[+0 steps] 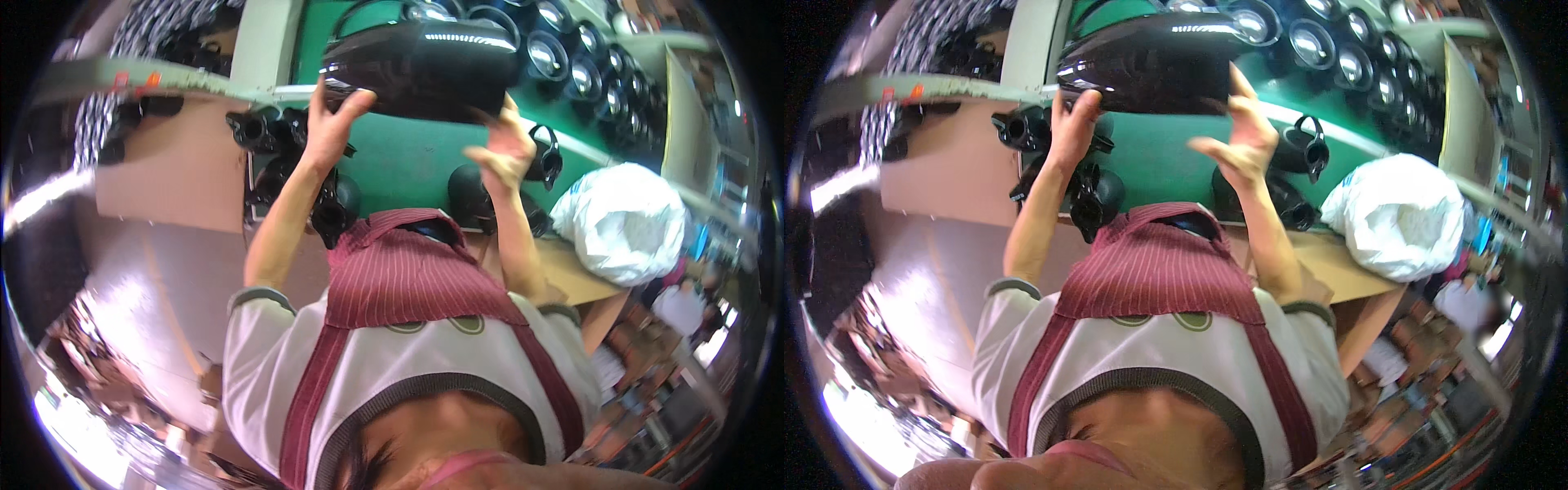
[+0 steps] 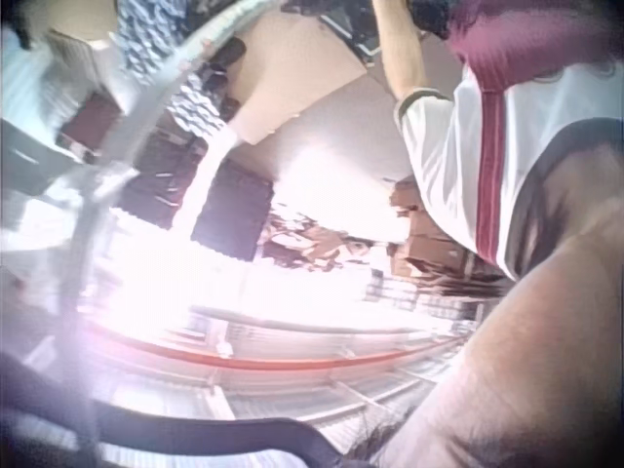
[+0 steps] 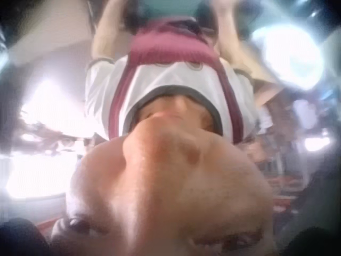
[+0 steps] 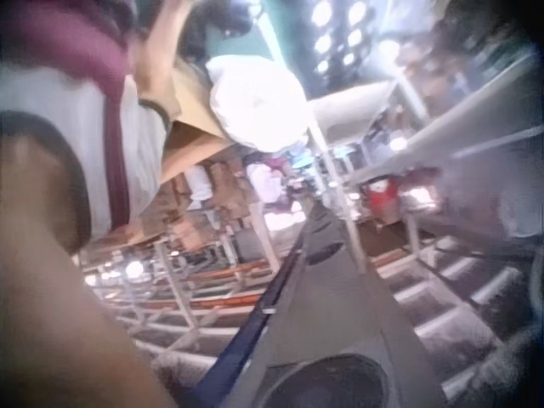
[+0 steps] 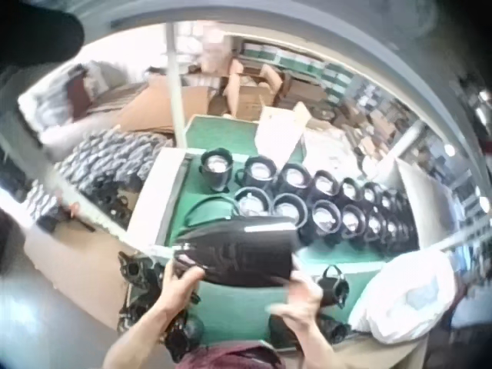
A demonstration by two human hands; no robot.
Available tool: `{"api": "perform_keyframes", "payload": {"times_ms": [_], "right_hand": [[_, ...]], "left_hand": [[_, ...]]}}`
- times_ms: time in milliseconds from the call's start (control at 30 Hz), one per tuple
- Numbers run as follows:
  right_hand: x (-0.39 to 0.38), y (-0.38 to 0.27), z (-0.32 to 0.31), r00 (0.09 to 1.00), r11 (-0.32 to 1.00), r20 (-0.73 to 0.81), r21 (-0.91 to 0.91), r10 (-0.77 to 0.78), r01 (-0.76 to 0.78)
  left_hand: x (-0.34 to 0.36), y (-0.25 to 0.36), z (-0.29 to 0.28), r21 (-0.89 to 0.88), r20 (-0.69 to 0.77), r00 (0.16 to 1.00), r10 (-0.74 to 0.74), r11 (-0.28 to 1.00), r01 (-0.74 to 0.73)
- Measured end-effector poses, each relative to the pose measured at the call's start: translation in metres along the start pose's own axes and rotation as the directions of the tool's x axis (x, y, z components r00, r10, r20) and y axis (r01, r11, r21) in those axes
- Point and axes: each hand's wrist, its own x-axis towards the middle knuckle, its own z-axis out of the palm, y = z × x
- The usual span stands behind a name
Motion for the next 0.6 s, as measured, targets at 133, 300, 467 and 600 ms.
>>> {"api": "perform_keyframes", "payload": {"times_ms": [133, 300, 467, 600], "right_hand": [[0.068, 0.042, 0.051, 0.974, 0.849, 0.182, -0.484, -0.139, 0.211], [0.121, 0.167, 0.091, 0.874, 0.488, 0.444, -0.728, -0.197, 0.48], [0.139, 0.26, 0.089, 0.903, 0.416, 0.421, -0.809, -0.086, 0.416], [0.146, 0.249, 0.086, 0.871, 0.367, 0.492, -0.811, 0.004, 0.456]], "left_hand": [[0.059, -0.03, -0.036, -0.252, -0.176, 0.984, -0.027, 0.967, -0.018], [0.068, -0.021, -0.036, 0.074, -0.322, 0.889, 0.326, 0.945, -0.32], [0.008, -0.009, -0.049, 0.216, -0.199, 0.915, 0.351, 0.926, -0.309], [-0.023, -0.029, -0.049, 0.17, -0.274, 0.936, 0.22, 0.969, -0.178]]}}
